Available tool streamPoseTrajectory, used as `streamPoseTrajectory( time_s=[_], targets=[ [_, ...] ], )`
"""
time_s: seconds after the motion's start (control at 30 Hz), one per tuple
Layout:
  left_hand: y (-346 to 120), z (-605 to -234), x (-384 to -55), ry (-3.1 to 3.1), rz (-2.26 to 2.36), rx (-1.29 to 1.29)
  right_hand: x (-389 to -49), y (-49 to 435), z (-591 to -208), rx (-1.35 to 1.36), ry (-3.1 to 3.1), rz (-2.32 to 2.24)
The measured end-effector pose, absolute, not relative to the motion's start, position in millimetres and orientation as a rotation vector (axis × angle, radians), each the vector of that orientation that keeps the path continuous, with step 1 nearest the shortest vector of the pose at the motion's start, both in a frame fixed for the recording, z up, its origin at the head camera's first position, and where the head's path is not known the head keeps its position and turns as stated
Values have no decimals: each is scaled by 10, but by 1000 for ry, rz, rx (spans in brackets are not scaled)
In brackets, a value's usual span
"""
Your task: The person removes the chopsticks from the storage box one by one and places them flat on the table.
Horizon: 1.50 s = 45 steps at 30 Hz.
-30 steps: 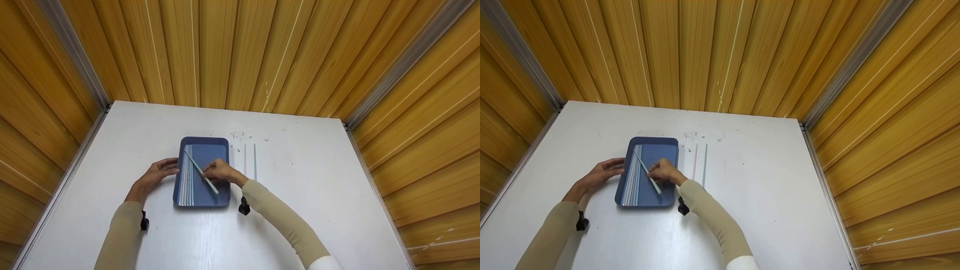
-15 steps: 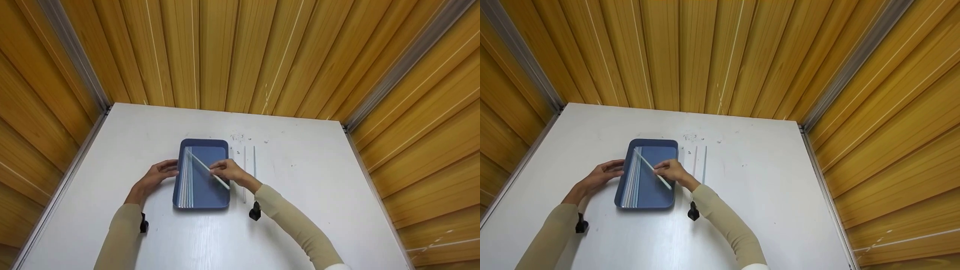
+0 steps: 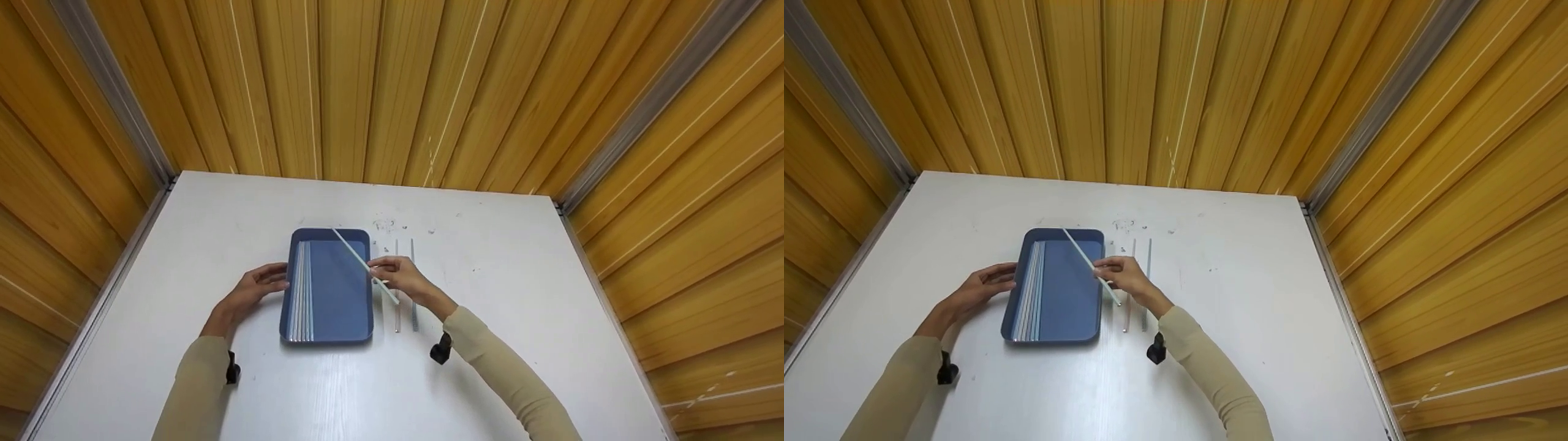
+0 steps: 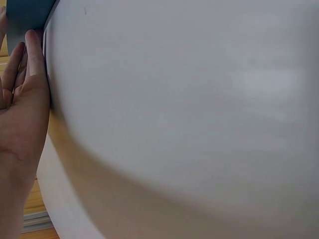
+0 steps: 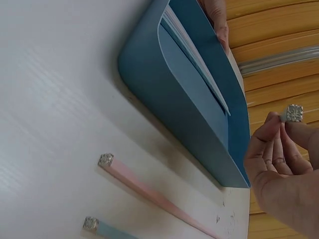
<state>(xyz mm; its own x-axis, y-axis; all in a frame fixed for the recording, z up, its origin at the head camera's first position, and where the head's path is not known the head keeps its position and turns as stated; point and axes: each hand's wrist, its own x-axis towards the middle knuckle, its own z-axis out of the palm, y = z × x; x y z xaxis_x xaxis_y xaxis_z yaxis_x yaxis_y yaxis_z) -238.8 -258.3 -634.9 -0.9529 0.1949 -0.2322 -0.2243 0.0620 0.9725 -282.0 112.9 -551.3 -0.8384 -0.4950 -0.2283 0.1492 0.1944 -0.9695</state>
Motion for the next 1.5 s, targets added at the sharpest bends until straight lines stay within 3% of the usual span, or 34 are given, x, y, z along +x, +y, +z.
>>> streamPoseTrajectory(
  time_s=[0.57, 1.5],
  targets=[
    [-2599, -6310, -2393, 2031, 1963, -62, -2802, 1613, -5473, -264, 1970, -1849],
    [-2647, -6291, -2363, 2064, 1912, -12, -2800, 2215, -5726, 29, 2107, -1830]
  ],
)
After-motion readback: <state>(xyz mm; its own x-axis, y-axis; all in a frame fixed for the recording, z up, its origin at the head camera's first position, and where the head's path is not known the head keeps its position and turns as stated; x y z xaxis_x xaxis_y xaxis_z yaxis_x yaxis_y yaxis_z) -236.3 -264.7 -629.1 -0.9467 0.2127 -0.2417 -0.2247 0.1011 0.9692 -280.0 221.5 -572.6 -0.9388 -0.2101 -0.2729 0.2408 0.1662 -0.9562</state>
